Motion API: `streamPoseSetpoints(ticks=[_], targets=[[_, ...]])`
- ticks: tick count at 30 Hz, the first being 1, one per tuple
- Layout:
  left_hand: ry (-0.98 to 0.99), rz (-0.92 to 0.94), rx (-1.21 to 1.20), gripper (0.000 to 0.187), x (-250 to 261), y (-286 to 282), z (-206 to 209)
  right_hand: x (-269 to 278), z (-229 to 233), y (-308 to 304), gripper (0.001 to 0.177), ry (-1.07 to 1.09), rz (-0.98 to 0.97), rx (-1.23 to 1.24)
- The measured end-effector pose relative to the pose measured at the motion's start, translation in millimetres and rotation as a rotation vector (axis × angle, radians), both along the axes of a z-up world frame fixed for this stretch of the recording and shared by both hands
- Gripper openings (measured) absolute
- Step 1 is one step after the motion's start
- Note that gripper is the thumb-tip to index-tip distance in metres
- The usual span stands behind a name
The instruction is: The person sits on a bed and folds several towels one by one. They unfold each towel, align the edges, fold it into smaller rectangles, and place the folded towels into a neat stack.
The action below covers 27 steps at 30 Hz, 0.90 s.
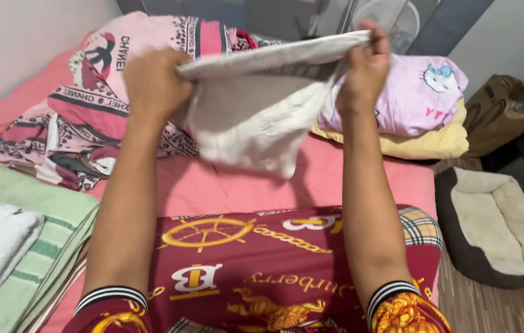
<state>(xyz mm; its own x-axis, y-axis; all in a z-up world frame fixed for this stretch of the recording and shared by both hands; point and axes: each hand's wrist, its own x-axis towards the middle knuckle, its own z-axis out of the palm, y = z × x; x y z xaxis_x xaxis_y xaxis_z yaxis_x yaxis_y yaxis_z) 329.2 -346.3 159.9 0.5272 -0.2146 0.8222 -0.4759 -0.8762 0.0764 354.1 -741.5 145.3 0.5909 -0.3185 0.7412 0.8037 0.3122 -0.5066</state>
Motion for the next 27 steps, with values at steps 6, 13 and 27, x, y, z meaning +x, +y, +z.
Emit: streamPoseSetpoints(ticks=[6,13,27], targets=[[-0.288,0.173,0.184,0.025,-29.1,27.9,-26.7,-19.0,-50.5,-38.3,0.014,-0.019,-0.047,0.114],[1.011,0.069,0.234,0.042,-68.3,7.1,-240.1,-70.6,-202.6,-67.5,0.015,0.973,0.042,-1.295],[1.21,0.441,-0.408,0.063,-106.5,-16.7,-262.0,-102.1,-230.8,6.2,0.029,1.307,-0.254,-2.207]])
